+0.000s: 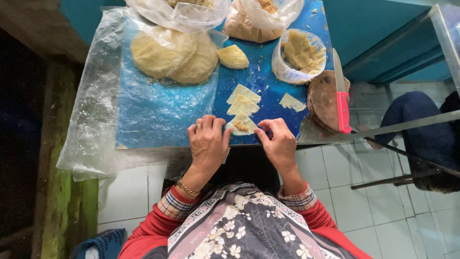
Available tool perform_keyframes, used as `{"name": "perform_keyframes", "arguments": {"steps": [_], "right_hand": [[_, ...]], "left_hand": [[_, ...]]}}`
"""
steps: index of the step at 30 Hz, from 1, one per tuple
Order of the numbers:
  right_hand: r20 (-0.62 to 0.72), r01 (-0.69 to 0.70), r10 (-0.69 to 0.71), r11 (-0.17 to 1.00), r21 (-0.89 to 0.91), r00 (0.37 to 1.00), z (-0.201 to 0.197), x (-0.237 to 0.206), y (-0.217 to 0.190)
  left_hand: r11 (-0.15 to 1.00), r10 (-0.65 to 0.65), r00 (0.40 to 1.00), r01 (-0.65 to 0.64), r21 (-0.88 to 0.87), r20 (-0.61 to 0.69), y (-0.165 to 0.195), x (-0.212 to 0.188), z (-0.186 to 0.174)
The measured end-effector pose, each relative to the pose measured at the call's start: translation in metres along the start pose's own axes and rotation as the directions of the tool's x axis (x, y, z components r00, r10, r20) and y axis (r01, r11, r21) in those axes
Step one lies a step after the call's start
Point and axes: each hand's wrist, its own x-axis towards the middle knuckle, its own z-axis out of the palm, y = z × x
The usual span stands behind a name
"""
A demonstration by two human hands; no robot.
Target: The person sits at a small table and folds triangular dough wrappers around a spoonful of filling taken from a plastic container, pressing the edges closed by hand. The finished folded pastries are set aside on the table while the person repeats the folding cycle with new wrappers.
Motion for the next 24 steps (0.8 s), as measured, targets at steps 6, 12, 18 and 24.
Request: {"name": "perform_keyframes", "arguments": {"steps": [6, 12, 18, 24], "right_hand": [[-0.002, 0.014, -0.014, 1.0, 0.014, 1.0, 0.003, 0.001, -0.003], [0.02, 0.029, -0.031, 0.992, 0.123, 0.999, 0.006, 0.003, -0.008], [-0.049, 0.243, -0.239, 0.965, 0.1, 0.97, 0.01, 0.0, -0.011], [0.013, 0.355, -0.355, 0.935, -0.02, 0.935, 0.006, -0.005, -0.008]], "left_hand": [[0.999, -0.01, 0.999, 0.011, -0.031, 0.046, 0.001, 0.0, 0.005], [0.993, 0.001, 0.998, 0.006, -0.122, 0.06, 0.001, 0.004, 0.005], [0.965, 0.063, 0.997, -0.049, -0.258, 0.048, 0.001, 0.006, 0.007], [0.949, 0.199, 0.978, -0.174, -0.262, 0.069, -0.004, 0.003, 0.013]]}}
